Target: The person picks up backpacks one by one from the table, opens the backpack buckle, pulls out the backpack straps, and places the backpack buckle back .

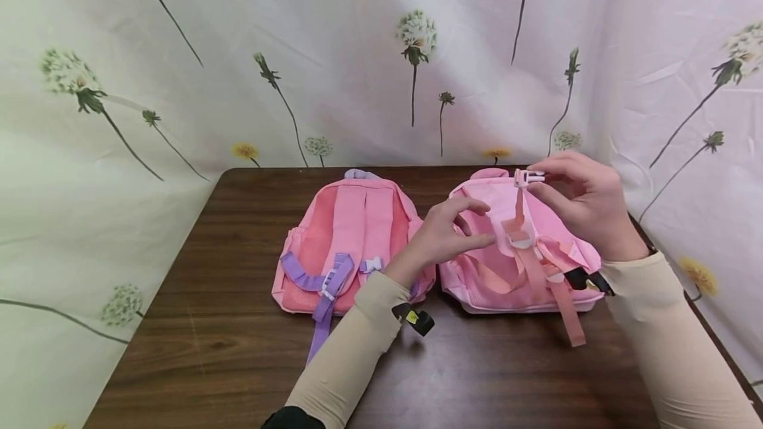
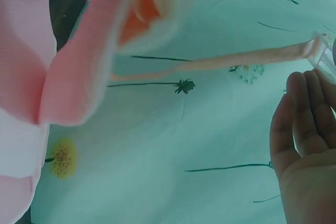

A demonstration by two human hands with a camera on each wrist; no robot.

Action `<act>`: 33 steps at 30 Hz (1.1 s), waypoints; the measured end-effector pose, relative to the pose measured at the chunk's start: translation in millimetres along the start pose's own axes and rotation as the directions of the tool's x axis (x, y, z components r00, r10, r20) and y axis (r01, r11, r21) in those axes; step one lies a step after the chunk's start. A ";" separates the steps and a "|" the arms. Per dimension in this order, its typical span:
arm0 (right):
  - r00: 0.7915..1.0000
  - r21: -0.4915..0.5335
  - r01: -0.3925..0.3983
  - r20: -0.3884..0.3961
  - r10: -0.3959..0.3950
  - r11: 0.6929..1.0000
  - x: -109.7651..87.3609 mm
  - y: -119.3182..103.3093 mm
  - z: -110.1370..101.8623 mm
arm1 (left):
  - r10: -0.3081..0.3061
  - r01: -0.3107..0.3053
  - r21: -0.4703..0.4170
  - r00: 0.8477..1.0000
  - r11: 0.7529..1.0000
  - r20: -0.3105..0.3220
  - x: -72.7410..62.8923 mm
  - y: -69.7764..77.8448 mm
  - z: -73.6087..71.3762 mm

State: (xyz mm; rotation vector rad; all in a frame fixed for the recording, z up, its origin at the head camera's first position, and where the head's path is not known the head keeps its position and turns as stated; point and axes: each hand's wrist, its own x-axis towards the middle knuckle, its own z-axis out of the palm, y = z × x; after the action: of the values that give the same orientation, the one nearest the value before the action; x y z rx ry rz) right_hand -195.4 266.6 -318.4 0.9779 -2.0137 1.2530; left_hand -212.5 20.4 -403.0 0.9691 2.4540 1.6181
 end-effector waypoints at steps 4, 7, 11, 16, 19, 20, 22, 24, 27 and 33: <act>0.995 -0.056 -0.010 0.098 0.016 0.998 -7.0 4.7 -9.5 | -0.007 0.007 0.035 1.000 0.999 0.001 -2.2 2.7 -6.1; 0.979 -0.117 -0.002 0.201 0.026 0.993 -14.8 11.4 -15.8 | 0.014 -0.013 0.075 1.000 0.997 -0.001 -5.5 5.1 -11.8; 0.950 -0.179 -0.028 0.300 0.082 0.983 -27.2 20.8 -21.6 | 0.034 -0.033 0.145 0.999 0.989 -0.007 -11.1 7.5 -22.4; 0.932 -0.232 -0.092 0.324 0.166 0.968 -37.5 24.4 -27.3 | 0.064 -0.057 0.189 0.997 0.980 -0.032 -20.5 10.0 -42.5; 0.932 -0.260 -0.097 0.316 0.180 0.961 -40.1 25.5 -31.3 | 0.085 -0.071 0.213 0.995 0.974 -0.059 -27.8 9.7 -56.9; 0.932 -0.266 -0.095 0.313 0.180 0.959 -40.4 25.8 -32.6 | 0.091 -0.073 0.222 0.993 0.972 -0.070 -30.5 9.4 -62.0; 0.935 -0.278 -0.091 0.308 0.178 0.956 -40.5 26.6 -35.2 | 0.094 -0.069 0.244 0.991 0.967 -0.093 -36.5 10.0 -72.7; 0.938 -0.288 -0.084 0.301 0.173 0.954 -40.3 27.4 -37.1 | 0.104 -0.070 0.272 0.988 0.960 -0.115 -42.5 10.5 -83.4; 0.943 -0.304 -0.076 0.288 0.167 0.950 -39.9 28.5 -38.8 | 0.133 -0.079 0.336 0.981 0.938 -0.141 -50.4 11.1 -98.8; 0.953 -0.370 -0.061 0.254 0.164 0.927 -40.3 30.6 -38.8 | 0.248 -0.144 0.454 0.953 0.879 -0.177 -63.3 9.3 -124.1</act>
State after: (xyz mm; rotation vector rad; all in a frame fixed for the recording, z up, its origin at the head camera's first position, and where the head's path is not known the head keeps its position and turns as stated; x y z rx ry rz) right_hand -194.0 322.5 -349.2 0.9072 -2.4414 0.7863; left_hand -202.4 -111.2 -357.4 1.1754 3.0584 1.3104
